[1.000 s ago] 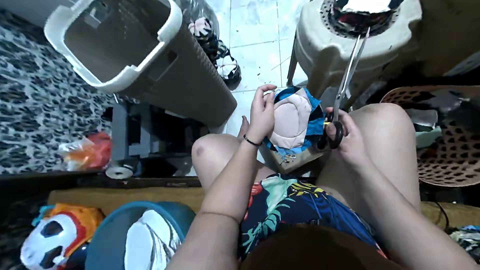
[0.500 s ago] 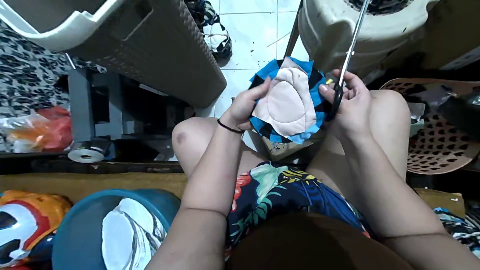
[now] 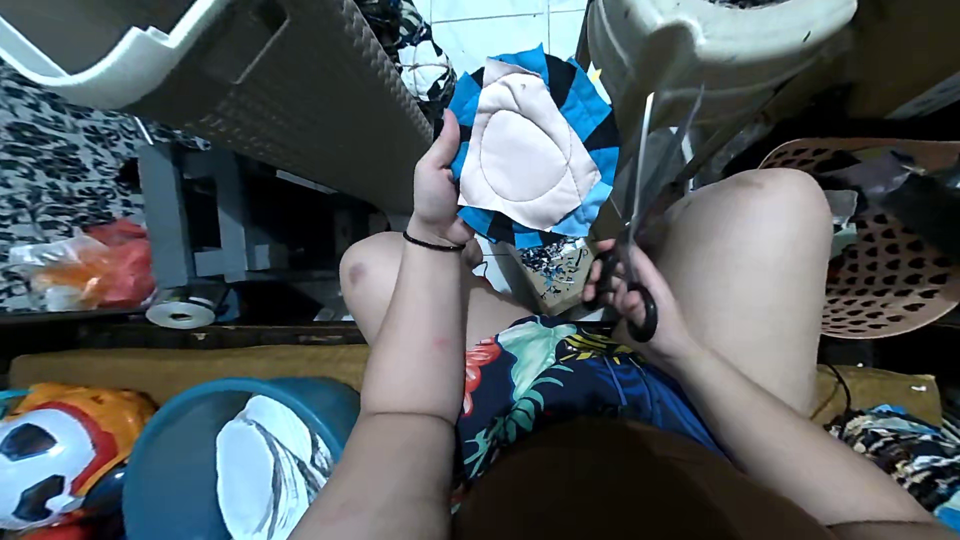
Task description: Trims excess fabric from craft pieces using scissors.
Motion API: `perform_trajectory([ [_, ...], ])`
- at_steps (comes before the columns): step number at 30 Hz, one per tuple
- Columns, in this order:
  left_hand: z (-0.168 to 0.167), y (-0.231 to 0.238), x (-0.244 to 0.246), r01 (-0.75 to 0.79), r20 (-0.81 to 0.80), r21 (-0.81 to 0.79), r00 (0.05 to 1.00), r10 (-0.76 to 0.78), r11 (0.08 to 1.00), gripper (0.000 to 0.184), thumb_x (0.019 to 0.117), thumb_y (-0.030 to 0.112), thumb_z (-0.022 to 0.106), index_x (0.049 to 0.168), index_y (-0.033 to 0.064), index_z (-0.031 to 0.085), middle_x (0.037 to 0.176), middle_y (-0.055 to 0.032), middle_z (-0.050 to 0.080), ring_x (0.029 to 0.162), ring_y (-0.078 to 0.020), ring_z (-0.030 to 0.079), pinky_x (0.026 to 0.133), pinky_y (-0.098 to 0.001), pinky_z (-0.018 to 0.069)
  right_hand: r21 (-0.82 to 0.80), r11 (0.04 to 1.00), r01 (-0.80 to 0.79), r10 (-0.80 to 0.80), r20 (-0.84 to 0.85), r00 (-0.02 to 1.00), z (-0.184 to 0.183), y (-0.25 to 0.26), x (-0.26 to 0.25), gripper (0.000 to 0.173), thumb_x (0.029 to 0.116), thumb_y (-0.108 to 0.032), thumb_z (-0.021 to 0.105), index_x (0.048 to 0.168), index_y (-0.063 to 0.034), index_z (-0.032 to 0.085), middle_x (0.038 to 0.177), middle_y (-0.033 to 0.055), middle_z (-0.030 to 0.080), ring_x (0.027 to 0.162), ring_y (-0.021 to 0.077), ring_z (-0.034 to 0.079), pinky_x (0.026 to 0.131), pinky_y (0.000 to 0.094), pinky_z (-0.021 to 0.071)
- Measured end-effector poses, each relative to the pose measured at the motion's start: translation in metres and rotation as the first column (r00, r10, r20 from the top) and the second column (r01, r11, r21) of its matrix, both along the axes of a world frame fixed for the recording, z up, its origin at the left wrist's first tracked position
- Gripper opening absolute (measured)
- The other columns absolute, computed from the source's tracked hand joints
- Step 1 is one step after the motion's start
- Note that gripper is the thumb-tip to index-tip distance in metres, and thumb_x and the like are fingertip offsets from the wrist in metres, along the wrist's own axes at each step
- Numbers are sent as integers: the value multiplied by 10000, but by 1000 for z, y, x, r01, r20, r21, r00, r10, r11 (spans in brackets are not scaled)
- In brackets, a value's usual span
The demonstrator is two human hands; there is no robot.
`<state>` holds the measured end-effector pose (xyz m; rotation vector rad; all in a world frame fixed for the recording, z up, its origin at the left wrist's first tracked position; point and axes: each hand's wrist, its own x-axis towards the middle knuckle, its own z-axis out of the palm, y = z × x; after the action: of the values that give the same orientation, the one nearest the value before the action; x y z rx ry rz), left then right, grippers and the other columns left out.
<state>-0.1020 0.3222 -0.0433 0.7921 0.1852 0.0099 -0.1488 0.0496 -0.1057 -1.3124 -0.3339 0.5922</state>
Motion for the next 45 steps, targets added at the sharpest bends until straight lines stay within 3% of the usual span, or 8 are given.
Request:
perform_trajectory([
  [4, -3, -9, 2, -17, -4, -42, 1000, 17, 999, 627, 1108, 480, 104, 1232, 121, 603, 1103, -74, 717, 1033, -173, 703, 894, -393, 599, -91, 993, -80, 86, 65, 994, -4, 8, -4, 1079, 810, -791, 626, 1495, -21, 307, 1209, 26, 604, 1035, 101, 640, 885, 293, 572],
  [9, -13, -27, 6, -186, -34, -177, 983, 183, 966, 648, 1094, 524, 114, 1246, 105, 585, 1143, -105, 695, 1098, -224, 679, 947, -462, 570, -124, 988, -91, 105, 111, 988, -8, 17, -2, 1137, 787, -850, 579, 1500, -17, 278, 1219, 38, 588, 1039, 103, 633, 864, 285, 574],
  [15, -16, -44, 7, -237, -47, -347, 971, 236, 907, 904, 944, 801, 85, 1313, 125, 560, 1249, -127, 656, 1199, -268, 626, 997, -539, 524, -136, 987, -91, 110, 140, 984, -7, 23, 1, 1114, 815, -838, 556, 1499, -4, 279, 1184, 38, 598, 1012, 91, 633, 853, 277, 572],
  [21, -17, -47, 7, -190, 33, -382, 975, 218, 904, 819, 983, 745, 130, 1268, 122, 578, 1212, -116, 669, 1176, -253, 637, 996, -520, 526, -113, 994, -13, 29, 147, 989, -6, 24, 4, 1031, 838, -789, 594, 1480, -30, 323, 1099, 10, 604, 922, 88, 639, 772, 260, 579],
  [27, -24, -48, 2, -144, 107, -369, 975, 196, 918, 538, 1065, 492, 256, 1205, 99, 595, 1154, -125, 681, 1127, -258, 658, 976, -503, 538, -103, 992, 67, -51, 148, 988, -1, 24, 5, 966, 863, -707, 649, 1465, -3, 374, 1015, -6, 602, 813, 57, 636, 697, 240, 586],
  [36, -22, -51, 3, -212, 31, -327, 972, 235, 921, 540, 1090, 484, 212, 1220, 117, 587, 1154, -112, 681, 1131, -253, 659, 975, -504, 543, -98, 987, 125, -113, 125, 986, 2, 23, 3, 796, 890, -524, 723, 1436, -16, 444, 947, -21, 595, 747, 47, 625, 663, 228, 581],
  [45, -19, -44, 4, -282, -30, -285, 958, 285, 916, 586, 1095, 501, 151, 1242, 119, 570, 1168, -112, 675, 1144, -252, 654, 983, -510, 539, -154, 976, 153, -140, 89, 986, 3, 22, -1, 706, 884, -462, 761, 1393, -38, 518, 843, -23, 607, 622, 45, 594, 570, 210, 557],
])
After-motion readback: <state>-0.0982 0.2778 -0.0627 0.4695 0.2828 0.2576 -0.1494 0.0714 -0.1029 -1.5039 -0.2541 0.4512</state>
